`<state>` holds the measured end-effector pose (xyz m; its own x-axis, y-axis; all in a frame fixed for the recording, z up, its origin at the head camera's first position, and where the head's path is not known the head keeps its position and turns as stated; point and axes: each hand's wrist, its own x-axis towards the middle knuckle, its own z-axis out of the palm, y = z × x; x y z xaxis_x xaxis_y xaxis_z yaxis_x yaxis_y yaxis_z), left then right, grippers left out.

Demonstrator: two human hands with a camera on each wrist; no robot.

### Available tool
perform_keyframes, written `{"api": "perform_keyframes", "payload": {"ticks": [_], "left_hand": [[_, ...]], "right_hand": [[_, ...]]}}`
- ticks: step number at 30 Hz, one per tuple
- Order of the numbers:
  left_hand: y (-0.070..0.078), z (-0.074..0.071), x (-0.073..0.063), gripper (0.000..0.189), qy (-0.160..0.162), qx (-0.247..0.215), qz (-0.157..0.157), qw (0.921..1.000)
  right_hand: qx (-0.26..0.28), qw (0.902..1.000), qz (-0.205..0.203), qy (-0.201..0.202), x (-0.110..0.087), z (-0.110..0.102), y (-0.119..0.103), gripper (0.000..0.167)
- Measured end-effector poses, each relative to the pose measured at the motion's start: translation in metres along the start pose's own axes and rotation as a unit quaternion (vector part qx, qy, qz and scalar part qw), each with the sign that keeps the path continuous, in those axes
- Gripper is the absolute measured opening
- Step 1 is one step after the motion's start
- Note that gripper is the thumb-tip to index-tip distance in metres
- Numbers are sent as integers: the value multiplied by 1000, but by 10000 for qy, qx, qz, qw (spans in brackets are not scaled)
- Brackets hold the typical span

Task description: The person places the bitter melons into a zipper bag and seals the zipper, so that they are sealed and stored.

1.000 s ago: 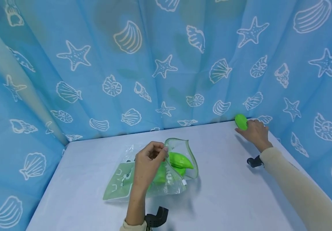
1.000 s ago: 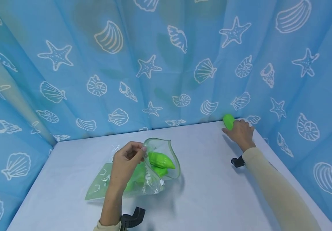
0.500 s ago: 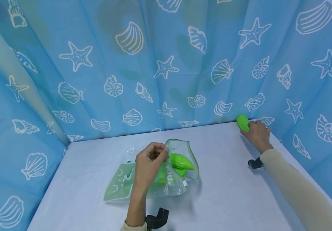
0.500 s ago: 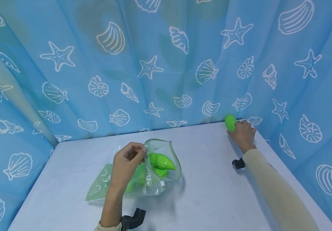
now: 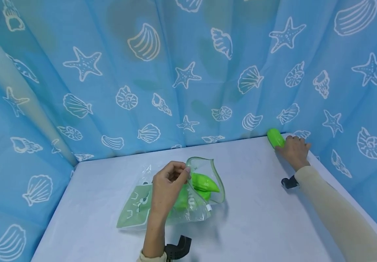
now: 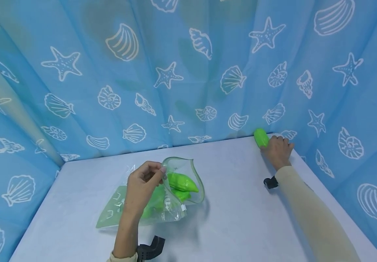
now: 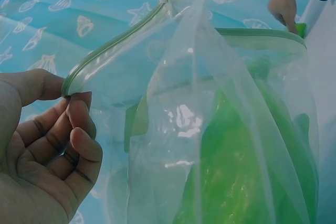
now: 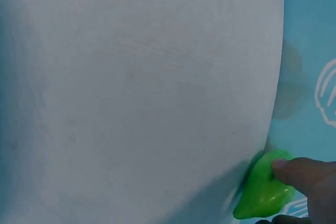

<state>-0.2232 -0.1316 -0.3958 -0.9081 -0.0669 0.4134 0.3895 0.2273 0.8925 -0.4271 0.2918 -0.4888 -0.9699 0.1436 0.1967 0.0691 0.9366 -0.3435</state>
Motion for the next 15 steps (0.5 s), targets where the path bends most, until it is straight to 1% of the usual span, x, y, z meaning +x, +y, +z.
{"api": "perform_keyframes", "payload": {"ticks": [3, 7, 11, 15], "left_hand": [[0, 0, 0, 10, 5, -15, -38, 10000], [0, 1, 0, 10, -1, -102, -75, 9999], [0, 1, 0, 9, 6, -86, -54, 9999], [0, 1, 1, 9, 19, -7, -49, 10000]], "right_hand": [[94, 9999, 46, -93, 0, 1, 3, 40], [219, 9997, 90, -95, 1, -2, 8, 38], [354, 9992, 155, -99, 2, -7, 10, 43], [471, 9989, 45, 61, -1, -12, 8, 47]]}}
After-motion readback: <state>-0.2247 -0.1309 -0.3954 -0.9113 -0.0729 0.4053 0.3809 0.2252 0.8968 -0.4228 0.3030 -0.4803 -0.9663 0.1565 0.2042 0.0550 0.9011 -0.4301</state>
